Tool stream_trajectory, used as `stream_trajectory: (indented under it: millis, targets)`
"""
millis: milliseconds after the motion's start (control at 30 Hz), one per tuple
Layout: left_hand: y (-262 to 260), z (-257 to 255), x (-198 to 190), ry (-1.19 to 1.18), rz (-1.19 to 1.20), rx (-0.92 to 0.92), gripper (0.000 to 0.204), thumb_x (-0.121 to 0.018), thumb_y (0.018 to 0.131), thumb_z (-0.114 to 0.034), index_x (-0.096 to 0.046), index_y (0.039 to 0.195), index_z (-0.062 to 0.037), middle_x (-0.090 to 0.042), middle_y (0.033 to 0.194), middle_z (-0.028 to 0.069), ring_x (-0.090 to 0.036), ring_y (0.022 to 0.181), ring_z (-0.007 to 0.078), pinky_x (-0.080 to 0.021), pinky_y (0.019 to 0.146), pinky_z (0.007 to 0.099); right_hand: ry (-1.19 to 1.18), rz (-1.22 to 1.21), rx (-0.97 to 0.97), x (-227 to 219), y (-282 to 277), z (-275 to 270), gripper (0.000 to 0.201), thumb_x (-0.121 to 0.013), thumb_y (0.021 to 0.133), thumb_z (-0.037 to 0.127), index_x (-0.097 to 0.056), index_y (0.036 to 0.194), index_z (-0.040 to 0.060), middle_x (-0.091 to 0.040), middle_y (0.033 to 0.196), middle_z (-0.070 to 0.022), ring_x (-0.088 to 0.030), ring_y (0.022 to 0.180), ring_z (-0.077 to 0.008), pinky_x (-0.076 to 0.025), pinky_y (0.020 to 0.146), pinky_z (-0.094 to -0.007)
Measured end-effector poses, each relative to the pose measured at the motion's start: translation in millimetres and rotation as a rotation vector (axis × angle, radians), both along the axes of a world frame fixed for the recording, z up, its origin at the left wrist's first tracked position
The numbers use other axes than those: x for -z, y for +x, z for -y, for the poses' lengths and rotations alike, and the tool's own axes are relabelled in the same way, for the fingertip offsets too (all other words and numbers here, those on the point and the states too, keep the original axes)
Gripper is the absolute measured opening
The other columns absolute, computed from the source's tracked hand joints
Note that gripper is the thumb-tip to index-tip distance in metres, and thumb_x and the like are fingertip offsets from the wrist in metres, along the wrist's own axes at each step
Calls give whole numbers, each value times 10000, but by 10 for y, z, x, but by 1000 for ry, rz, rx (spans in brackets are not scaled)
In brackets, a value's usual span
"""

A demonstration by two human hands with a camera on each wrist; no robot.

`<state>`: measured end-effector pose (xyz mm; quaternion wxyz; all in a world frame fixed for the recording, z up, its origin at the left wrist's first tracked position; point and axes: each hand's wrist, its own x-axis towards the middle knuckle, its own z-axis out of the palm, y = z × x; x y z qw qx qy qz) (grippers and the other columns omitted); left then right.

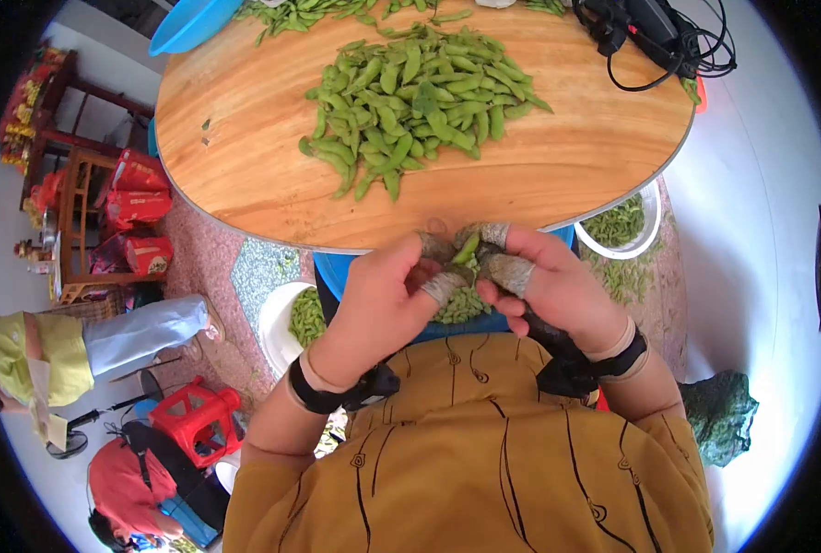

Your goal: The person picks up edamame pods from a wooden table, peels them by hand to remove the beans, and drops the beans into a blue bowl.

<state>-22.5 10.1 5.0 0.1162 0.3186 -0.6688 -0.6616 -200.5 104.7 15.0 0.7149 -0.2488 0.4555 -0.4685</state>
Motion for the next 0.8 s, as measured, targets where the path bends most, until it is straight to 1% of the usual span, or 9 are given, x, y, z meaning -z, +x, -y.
stream_trajectory:
  millis: [67, 200, 267, 300, 367, 467, 567, 633, 800]
  targets:
    - [2, -63, 22, -725, 92, -44, 183, -628, 752, -11, -561, 923, -2, -577, 717, 114, -567, 562, 229, -467, 528, 332, 6, -74, 22, 65, 52, 2, 229, -431, 932, 97, -527, 1134, 48, -542, 760, -7, -456, 562, -48, -440, 429, -201]
    - [6, -72, 55, -1124, 214, 32, 257, -701, 719, -42, -560, 931, -12, -599, 752, 137, -588, 594, 225, -455, 535, 289, -3, -99, 45, 118, 109, 14, 222, -430, 910, 63, -521, 1111, 34, -545, 761, -11, -475, 574, -59, -457, 441, -212]
    - [3, -81, 42, -1233, 161, 55, 139, -588, 757, 21, -555, 891, 0, -585, 747, 120, -574, 583, 224, -474, 546, 320, 11, -117, 53, 114, 110, 7, 225, -432, 905, 55, -520, 1110, 32, -546, 757, -11, -479, 574, -60, -455, 442, -211]
    - [-3, -80, -1, -1232, 161, 59, 139, -588, 757, 21, -555, 891, 0, -585, 747, 120, -574, 583, 224, -474, 546, 320, 9, -145, 29, 97, 93, -6, 223, -434, 904, 56, -519, 1108, 30, -551, 758, -14, -479, 568, -60, -453, 444, -211]
    - [-18, -52, -108, -36, 150, -105, 119, -548, 822, 13, -566, 939, 2, -595, 774, 69, -534, 575, 126, -453, 538, 264, 10, -171, 9, 89, 60, -51, 221, -437, 903, 57, -519, 1106, 29, -556, 759, -16, -480, 562, -60, -452, 446, -210]
    - [86, 40, -5, 449, -81, -148, 175, -471, 852, 36, -574, 990, 4, -590, 787, 20, -519, 615, 67, -448, 557, 214, -76, -169, -46, 74, 46, -109, 224, -453, 901, 89, -524, 1104, 30, -559, 745, 7, -491, 575, -41, -444, 448, -199]
    - [98, -7, 34, 248, -8, -63, 254, -426, 819, 82, -579, 1002, -3, -589, 772, 10, -535, 624, 72, -458, 582, 210, -34, -413, -52, 106, 25, -81, 223, -536, 868, 129, -538, 1064, 22, -588, 728, -32, -550, 562, -127, -468, 479, -255]
    - [81, -54, 25, 204, -4, -35, 265, -421, 804, 89, -580, 996, 1, -590, 763, 14, -541, 622, 76, -463, 580, 214, -452, -966, 111, 296, 43, -70, 231, -625, 782, 131, -546, 969, 20, -601, 712, -114, -598, 607, -278, -487, 530, -334]
    - [146, -115, 147, -71, 93, 52, 269, -453, 771, 91, -582, 992, 7, -594, 742, 43, -554, 613, 84, -470, 557, 232, -553, -1266, 8, 394, 129, -90, 245, -673, 674, 120, -527, 847, 27, -578, 734, -168, -588, 679, -373, -491, 599, -405]
